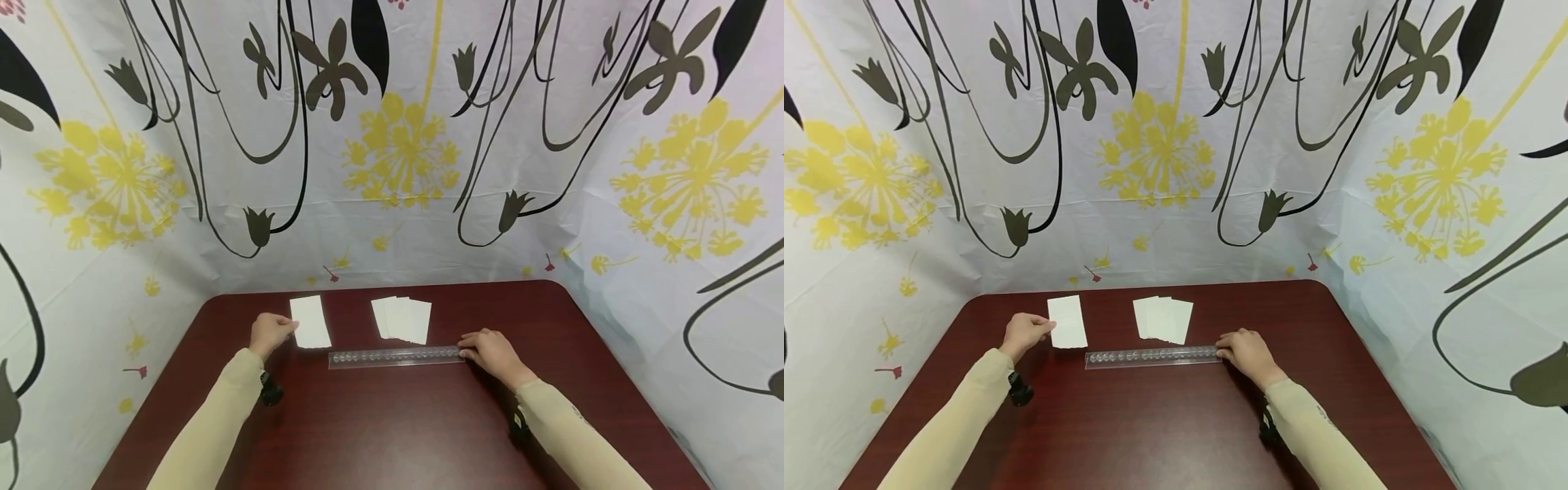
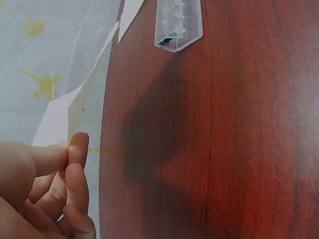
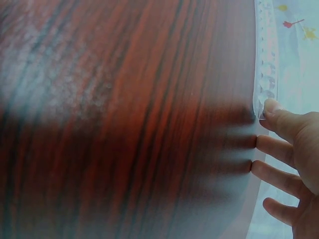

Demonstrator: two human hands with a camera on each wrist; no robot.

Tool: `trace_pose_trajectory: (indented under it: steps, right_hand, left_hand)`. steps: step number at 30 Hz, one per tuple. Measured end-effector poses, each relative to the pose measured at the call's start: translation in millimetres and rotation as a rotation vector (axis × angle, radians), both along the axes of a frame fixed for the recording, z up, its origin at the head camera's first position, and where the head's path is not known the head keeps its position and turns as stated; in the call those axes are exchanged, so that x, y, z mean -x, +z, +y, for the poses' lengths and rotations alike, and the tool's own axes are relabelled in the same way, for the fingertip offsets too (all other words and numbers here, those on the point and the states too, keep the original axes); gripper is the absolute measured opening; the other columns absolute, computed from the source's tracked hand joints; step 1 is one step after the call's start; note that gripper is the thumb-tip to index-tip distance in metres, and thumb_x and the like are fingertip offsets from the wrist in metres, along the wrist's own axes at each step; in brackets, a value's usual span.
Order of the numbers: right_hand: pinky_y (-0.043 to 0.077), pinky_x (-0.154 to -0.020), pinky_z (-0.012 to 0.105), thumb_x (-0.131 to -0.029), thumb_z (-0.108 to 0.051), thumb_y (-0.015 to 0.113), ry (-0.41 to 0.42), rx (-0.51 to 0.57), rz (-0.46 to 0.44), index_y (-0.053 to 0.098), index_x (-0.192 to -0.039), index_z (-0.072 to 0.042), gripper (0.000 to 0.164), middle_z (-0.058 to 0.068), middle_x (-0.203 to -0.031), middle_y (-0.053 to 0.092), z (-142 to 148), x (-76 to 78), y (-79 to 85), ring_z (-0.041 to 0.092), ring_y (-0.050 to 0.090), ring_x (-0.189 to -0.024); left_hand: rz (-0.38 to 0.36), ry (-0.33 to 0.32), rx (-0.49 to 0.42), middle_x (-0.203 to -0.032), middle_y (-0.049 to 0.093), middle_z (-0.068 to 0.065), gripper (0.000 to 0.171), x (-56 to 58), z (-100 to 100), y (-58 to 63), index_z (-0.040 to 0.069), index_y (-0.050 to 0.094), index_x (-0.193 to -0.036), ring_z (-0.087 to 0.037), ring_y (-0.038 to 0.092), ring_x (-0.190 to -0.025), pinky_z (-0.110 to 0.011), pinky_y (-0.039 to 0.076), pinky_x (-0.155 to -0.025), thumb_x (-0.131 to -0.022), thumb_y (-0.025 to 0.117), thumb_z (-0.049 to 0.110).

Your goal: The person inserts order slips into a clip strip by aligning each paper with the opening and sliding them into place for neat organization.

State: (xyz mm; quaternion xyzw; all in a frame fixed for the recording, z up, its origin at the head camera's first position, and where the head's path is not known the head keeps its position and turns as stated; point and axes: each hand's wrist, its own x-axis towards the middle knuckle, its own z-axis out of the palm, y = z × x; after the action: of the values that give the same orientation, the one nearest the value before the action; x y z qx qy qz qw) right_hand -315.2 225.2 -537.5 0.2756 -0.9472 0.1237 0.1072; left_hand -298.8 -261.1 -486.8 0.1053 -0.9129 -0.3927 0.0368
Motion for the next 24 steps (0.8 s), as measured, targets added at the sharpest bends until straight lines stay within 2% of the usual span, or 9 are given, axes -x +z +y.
trace_pose_trajectory:
  steps: [9,19,24]
  right_hand:
    - [0.056,-0.089,0.048,-0.088,-0.023,0.073,0.001,0.001,0.013,0.078,-0.107,-0.010,0.023,0.011,-0.115,0.075,-0.3,-0.9,1.4,0.030,0.069,-0.100]
    - [0.056,-0.088,0.049,-0.088,-0.022,0.073,0.014,0.012,0.034,0.078,-0.105,-0.010,0.022,0.011,-0.113,0.075,0.8,2.0,-0.5,0.030,0.070,-0.100]
    - [0.056,-0.089,0.049,-0.088,-0.023,0.073,0.003,0.011,0.006,0.078,-0.107,-0.010,0.023,0.011,-0.115,0.074,0.1,0.7,0.4,0.031,0.069,-0.101]
  left_hand:
    - [-0.044,-0.013,0.037,-0.089,0.074,-0.018,0.027,-12.6,-15.4,-5.8,-0.004,0.074,-0.097,-0.021,0.066,-0.077,-0.031,0.051,-0.064,-0.095,0.064,0.021]
    - [-0.082,-0.060,0.042,-0.089,0.073,-0.016,0.025,-34.9,-24.3,-7.6,-0.003,0.075,-0.095,-0.021,0.067,-0.076,-0.032,0.054,-0.064,-0.091,0.068,0.020]
    - [-0.111,-0.083,0.050,-0.088,0.074,-0.015,0.025,-47.3,-23.9,-8.2,-0.004,0.075,-0.094,-0.018,0.067,-0.073,-0.036,0.056,-0.066,-0.089,0.071,0.020]
